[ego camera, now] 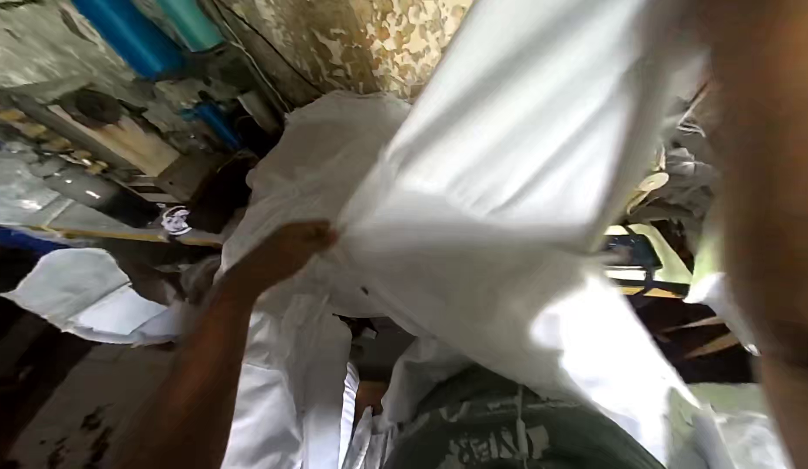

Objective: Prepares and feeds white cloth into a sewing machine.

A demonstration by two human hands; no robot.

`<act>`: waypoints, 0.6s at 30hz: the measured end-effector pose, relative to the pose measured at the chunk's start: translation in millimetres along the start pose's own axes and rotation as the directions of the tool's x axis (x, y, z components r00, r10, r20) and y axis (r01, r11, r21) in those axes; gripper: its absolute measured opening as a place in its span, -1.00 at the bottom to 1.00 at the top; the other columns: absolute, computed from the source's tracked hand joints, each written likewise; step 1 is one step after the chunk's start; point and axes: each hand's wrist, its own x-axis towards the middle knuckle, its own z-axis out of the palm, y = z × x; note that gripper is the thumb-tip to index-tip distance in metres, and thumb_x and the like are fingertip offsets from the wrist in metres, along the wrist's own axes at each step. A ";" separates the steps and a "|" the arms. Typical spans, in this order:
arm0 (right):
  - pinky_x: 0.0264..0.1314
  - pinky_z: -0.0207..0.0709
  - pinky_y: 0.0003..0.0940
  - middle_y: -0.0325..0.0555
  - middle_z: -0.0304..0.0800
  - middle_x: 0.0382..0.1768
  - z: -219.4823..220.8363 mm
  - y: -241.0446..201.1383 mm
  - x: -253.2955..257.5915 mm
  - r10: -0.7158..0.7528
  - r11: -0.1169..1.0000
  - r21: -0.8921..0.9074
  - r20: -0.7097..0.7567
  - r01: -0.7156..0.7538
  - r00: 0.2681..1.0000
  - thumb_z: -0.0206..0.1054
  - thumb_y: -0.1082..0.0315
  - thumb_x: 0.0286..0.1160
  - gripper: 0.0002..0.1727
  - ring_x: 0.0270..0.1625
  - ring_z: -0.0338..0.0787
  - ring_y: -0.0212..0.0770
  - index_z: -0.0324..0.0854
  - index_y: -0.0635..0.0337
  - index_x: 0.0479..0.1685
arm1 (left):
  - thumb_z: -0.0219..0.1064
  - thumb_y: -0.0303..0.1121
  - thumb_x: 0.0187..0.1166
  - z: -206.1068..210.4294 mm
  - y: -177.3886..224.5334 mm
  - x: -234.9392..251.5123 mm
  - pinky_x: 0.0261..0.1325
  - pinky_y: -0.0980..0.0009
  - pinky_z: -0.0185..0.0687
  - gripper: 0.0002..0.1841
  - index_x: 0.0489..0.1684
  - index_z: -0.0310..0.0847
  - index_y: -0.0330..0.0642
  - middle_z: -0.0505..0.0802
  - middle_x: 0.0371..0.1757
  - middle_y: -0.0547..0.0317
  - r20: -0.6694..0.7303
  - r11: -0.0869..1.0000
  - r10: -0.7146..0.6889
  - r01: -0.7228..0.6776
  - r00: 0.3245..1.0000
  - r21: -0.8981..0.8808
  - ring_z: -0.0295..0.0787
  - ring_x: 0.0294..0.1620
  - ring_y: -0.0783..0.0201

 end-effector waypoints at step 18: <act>-0.34 0.59 -0.46 -0.11 0.73 -0.45 101.3 87.8 -54.4 -0.293 0.816 0.570 0.558 -0.101 0.777 0.45 0.43 0.47 -0.76 -0.43 0.67 -0.40 0.68 0.41 0.00 | 0.32 -0.36 0.65 79.2 86.6 47.1 -0.15 0.84 0.55 -0.83 -0.07 0.73 -0.29 0.82 -0.27 0.43 -0.354 0.812 0.476 -0.557 0.805 -0.175 0.63 -0.31 0.84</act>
